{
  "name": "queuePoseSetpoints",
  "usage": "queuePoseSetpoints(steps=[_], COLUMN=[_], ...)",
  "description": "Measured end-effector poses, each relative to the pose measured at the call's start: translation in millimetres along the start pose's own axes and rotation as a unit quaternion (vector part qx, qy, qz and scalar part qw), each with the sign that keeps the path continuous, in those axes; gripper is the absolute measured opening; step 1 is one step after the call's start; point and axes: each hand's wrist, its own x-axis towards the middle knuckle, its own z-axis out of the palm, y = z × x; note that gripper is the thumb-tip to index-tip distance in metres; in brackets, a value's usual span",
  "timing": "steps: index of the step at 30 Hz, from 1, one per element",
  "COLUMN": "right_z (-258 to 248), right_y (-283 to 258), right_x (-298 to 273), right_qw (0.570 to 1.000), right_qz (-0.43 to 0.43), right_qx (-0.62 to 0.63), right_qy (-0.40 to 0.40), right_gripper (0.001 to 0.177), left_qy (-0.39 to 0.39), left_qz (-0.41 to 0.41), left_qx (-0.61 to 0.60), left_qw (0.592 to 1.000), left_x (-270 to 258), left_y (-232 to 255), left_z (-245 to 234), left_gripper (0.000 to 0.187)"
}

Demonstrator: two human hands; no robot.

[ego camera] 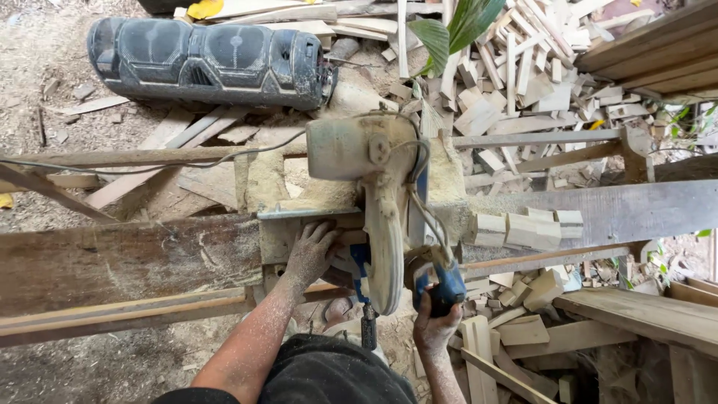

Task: Cutting small wooden blocks from a long wooden piece using a miter saw.

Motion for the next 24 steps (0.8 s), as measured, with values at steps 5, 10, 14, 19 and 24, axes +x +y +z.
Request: queuePoseSetpoints(steps=[5,10,14,19,24], right_z=[-22.7,-31.5,-16.7,3.7,111.6], right_y=[-47.4,-129.9,-134.2,-76.7,189.6], right_x=[112.1,288.1,354.4,322.0,73.7], right_qw=[0.991,0.975,0.967,0.951,0.862], right_qz=[0.105,0.104,0.117,0.126,0.47], right_qx=[-0.068,-0.101,-0.065,0.244,-0.064], right_qy=[-0.047,-0.166,-0.215,-0.141,-0.179], right_gripper=[0.056,0.071,0.077,0.063,0.057], left_qy=[-0.003,-0.005,0.035,-0.05,-0.122], left_qz=[-0.008,-0.033,-0.047,-0.097,-0.137], left_qx=[-0.04,-0.092,-0.018,0.043,0.027], left_qw=[0.999,0.995,0.998,0.993,0.983], left_x=[6.7,0.2,-19.1,-33.5,-31.5], left_y=[8.2,26.0,19.5,-3.8,-10.5], left_z=[-12.4,-39.6,-52.2,-55.0,-76.0], left_gripper=[0.038,0.03,0.038,0.043,0.082])
